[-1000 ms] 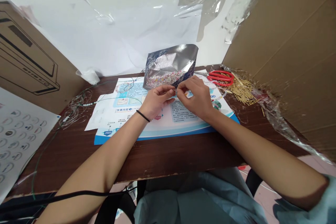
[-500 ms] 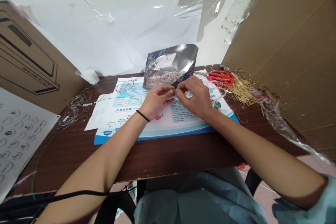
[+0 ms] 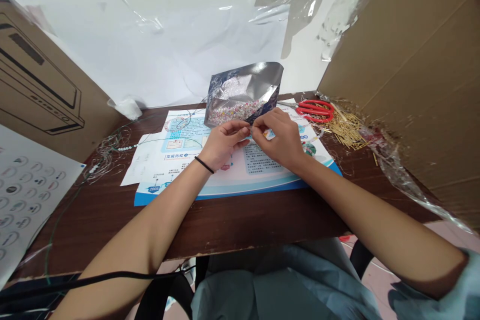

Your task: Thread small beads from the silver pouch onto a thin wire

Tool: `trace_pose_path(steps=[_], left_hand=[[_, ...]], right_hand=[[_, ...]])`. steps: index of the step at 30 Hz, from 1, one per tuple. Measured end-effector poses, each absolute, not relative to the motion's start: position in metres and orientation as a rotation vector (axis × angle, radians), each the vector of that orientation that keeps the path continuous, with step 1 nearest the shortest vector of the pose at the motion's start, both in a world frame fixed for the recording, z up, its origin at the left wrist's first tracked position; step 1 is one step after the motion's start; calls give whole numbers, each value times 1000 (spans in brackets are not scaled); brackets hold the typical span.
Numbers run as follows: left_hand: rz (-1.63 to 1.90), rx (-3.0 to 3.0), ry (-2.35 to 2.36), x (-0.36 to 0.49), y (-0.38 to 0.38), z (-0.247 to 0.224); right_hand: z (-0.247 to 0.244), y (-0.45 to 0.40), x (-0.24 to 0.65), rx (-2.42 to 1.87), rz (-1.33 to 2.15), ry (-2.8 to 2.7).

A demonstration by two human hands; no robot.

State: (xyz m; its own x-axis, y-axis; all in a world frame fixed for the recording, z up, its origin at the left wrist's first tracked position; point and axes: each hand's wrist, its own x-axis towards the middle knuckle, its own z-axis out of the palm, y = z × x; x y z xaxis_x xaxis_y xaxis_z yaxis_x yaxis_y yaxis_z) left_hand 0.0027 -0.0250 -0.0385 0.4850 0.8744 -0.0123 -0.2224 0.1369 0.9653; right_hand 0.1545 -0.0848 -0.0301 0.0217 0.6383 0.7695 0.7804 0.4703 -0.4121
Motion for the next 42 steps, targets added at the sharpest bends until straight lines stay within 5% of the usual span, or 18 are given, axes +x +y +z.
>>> trace_pose_path(steps=[42], left_hand=[[888,1186,687,3,-25,-39]], right_hand=[[-32,-84,156,-1255,-206,-1708]])
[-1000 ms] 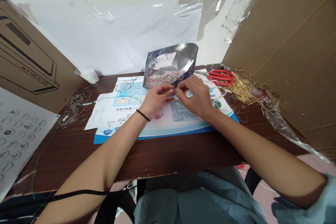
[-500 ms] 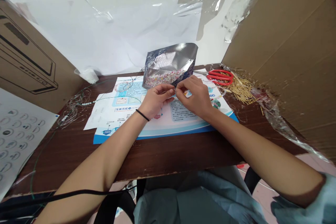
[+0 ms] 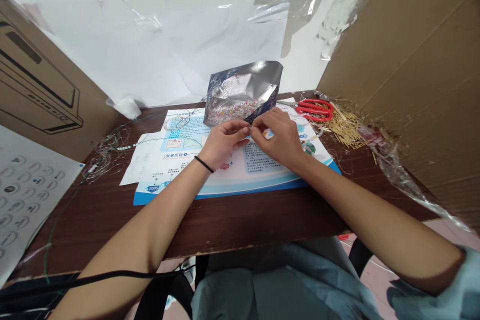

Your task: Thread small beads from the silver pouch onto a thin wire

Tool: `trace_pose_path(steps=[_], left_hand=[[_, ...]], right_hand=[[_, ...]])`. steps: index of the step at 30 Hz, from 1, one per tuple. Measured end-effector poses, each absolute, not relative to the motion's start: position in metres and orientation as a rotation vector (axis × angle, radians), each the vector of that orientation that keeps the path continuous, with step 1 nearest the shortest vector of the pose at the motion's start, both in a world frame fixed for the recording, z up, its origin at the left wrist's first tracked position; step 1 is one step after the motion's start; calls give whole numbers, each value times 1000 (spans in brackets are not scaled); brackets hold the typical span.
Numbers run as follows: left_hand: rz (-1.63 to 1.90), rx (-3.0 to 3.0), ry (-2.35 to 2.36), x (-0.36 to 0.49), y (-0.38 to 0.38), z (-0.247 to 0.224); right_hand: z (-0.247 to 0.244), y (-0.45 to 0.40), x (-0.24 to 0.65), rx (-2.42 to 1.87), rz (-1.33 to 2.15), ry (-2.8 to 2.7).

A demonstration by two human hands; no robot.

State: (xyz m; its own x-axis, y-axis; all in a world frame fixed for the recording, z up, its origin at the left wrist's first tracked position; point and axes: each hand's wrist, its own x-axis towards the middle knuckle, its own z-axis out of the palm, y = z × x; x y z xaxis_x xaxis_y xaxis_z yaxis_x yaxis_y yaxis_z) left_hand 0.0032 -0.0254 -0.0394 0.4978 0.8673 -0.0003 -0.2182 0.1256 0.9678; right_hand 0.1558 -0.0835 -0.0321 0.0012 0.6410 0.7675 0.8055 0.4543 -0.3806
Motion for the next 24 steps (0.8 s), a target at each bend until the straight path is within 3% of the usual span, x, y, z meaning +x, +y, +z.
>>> trace_pose_path(steps=[17,24], left_hand=[[885,1210,745,-2,-25,-29],[913,1593,1216,-12,5,5]], right_hand=[[-33,-81,156,-1251,-222,-1663],[-35,-78,157,-1236,-227,-1630]])
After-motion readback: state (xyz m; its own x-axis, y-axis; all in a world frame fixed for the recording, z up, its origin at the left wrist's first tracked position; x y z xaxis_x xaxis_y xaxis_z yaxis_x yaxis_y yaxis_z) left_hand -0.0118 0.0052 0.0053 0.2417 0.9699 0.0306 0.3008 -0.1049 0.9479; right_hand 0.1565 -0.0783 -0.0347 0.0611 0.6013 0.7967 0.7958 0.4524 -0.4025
